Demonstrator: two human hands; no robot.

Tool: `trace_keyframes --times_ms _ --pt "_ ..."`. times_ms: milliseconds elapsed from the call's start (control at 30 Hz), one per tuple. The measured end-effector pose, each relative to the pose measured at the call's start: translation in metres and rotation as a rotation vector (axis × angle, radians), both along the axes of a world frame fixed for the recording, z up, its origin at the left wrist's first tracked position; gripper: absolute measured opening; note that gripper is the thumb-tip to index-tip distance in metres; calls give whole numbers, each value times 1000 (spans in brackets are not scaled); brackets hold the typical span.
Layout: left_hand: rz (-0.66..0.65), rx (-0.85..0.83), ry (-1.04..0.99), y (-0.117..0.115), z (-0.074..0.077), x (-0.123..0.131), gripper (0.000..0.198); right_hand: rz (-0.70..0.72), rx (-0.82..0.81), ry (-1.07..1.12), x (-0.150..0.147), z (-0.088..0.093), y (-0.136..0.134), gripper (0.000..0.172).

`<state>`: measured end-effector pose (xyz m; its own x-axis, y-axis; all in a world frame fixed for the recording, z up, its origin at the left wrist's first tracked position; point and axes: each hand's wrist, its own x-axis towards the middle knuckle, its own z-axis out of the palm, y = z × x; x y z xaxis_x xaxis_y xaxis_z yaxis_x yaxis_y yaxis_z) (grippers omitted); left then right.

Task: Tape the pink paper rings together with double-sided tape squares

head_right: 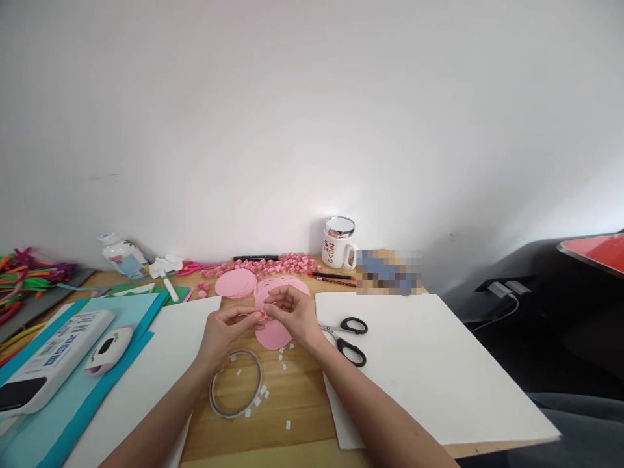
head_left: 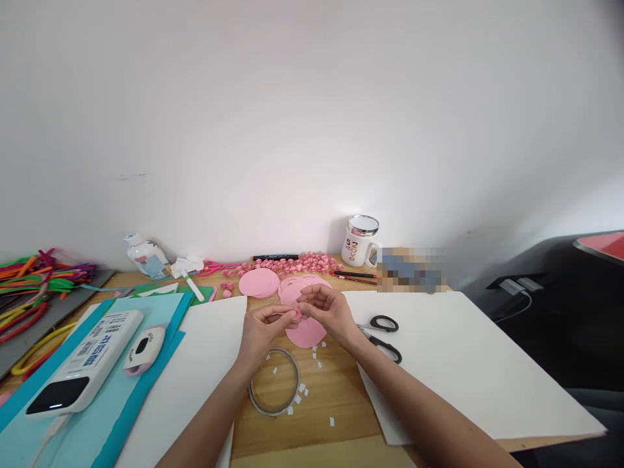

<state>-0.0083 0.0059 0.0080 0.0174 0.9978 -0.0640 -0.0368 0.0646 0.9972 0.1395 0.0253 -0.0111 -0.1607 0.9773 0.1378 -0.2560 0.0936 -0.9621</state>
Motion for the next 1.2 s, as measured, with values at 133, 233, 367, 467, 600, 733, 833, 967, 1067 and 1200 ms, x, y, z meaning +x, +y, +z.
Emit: trace_keyframes --times_ms 133,233,367,467,600,733,833,967,1067,1200 --pt "34 -3 -32 1 0 -2 22 22 20 13 -1 -1 -1 28" --pt "54 4 -53 2 1 -2 22 17 3 0 -2 -4 0 26" --pt "79 -1 -30 1 3 0 22 6 13 -57 -2 -8 1 25" --pt "107 8 -19 1 5 0 20 18 71 -84 -3 -7 0 23" --pt "138 47 -21 2 1 -1 18 7 17 -74 -4 -6 -1 37" --pt "148 83 16 3 -1 -3 17 -9 -21 -142 -4 -6 -1 21" --pt "140 99 75 2 0 -2 18 -19 38 -203 -3 -7 0 17" --pt "119 124 143 0 2 0 17 -60 93 -260 -4 -8 0 14" --pt "105 108 153 0 -1 1 19 -98 174 -355 -5 -11 -1 10" --pt "90 110 166 1 -7 2 20 -166 334 -484 -6 -15 -2 9"
